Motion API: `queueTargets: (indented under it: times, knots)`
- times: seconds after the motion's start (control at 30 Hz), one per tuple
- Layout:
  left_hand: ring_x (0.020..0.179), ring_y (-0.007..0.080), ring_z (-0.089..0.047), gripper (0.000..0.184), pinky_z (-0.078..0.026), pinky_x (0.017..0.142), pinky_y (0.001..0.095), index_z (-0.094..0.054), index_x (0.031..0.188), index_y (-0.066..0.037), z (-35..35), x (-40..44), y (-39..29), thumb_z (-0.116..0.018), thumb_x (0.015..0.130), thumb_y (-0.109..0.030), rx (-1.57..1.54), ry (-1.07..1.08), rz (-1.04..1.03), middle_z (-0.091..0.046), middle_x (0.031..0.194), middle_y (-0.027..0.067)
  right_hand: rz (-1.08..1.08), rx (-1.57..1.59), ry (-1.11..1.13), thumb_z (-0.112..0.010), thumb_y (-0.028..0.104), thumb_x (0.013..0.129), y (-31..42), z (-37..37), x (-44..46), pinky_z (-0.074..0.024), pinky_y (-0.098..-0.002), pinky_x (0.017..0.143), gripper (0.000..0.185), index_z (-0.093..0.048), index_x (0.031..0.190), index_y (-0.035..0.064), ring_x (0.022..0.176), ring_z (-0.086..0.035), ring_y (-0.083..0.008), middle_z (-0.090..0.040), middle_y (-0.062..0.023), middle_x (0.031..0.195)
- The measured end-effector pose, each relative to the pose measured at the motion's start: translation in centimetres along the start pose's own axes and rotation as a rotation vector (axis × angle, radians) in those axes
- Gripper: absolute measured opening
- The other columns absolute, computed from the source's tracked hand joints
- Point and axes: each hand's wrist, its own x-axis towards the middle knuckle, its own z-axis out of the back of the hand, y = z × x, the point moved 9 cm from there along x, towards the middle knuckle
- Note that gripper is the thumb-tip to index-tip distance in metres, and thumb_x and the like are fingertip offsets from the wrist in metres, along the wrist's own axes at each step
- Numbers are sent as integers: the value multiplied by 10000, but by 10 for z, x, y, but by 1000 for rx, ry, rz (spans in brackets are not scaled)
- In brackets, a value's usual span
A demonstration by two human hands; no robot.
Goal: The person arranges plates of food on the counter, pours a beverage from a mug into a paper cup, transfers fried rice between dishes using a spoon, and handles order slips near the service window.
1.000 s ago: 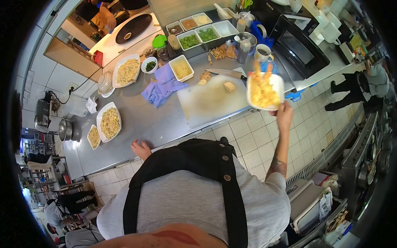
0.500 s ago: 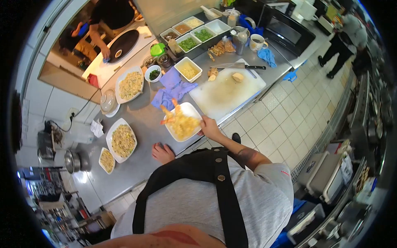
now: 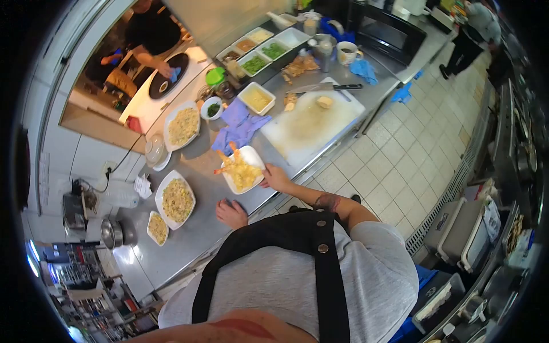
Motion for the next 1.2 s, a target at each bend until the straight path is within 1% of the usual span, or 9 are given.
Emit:
queueTargets:
  times: [0.23, 0.4, 0.47, 0.53, 0.57, 0.8, 0.87, 0.97, 1.2]
  knots:
    - [1099, 331, -445, 396, -328, 899, 482, -477, 1108, -29, -5, -11, 7, -552, 805, -272, 204, -92, 74, -482, 1133, 158, -258, -33, 256, -491, 334, 928, 0, 97, -79, -550, -327, 602, 410, -544, 1039, -57, 701, -657, -228, -629, -173, 844]
    - [1033, 318, -488, 392, -410, 795, 493, -465, 1079, -49, 13, -95, 40, -533, 822, -337, 440, -389, 930, -485, 1097, 134, -352, -10, 134, -500, 378, 918, 16, 255, -189, -528, -305, 688, 420, -581, 1068, -6, 798, -630, -192, -637, -133, 874]
    - [972, 320, -525, 396, -449, 733, 469, -467, 1076, -28, 1, -145, 9, -517, 831, -336, 541, -384, 1085, -498, 1065, 150, -368, -49, 15, -500, 383, 915, 17, 324, -224, -509, -289, 699, 413, -582, 1110, 29, 826, -616, -165, -640, -101, 898]
    - [819, 304, -571, 379, -485, 653, 433, -494, 1037, -23, -63, -177, -24, -542, 794, -310, 408, -135, 847, -526, 957, 150, -378, -74, -107, -504, 384, 912, 26, 378, -257, -491, -277, 690, 403, -585, 1128, 54, 840, -609, -140, -643, -65, 916]
    - [894, 299, -582, 343, -489, 669, 405, -530, 1034, -22, -108, -191, -67, -509, 820, -288, 238, 379, 606, -560, 1015, 192, -385, -78, -174, -507, 384, 910, 32, 402, -276, -483, -271, 681, 397, -588, 1126, 61, 842, -608, -130, -644, -48, 920]
    - [816, 229, -629, 320, -532, 693, 402, -599, 1050, -69, -207, -306, -275, -481, 894, -323, -595, 1997, 753, -640, 961, 88, -402, -44, -422, -538, 365, 901, 12, 502, -323, -464, -252, 669, 369, -598, 1114, 70, 816, -600, -122, -646, -41, 924]
    - [787, 231, -634, 305, -541, 697, 392, -595, 1062, -77, -201, -277, -307, -477, 892, -302, -459, 2217, 347, -648, 928, 97, -372, -79, -388, -530, 371, 904, -14, 511, -311, -457, -246, 648, 374, -596, 1109, 65, 793, -586, -112, -641, -35, 911]
    - [726, 231, -645, 254, -549, 658, 373, -614, 990, -50, -221, -261, -341, -519, 845, -236, -321, 2240, -287, -657, 862, 113, -361, -91, -334, -535, 331, 913, -28, 511, -291, -457, -245, 637, 358, -595, 1087, 23, 766, -575, -105, -641, -52, 861]
    - [535, 207, -652, 112, -527, 495, 333, -663, 665, 1, -173, -201, -432, -620, 683, -101, -83, 1670, -359, -651, 618, 127, -354, -384, -221, -509, 321, 927, -47, 537, -266, -458, -263, 622, 378, -635, 946, -35, 685, -583, -133, -642, -84, 779]
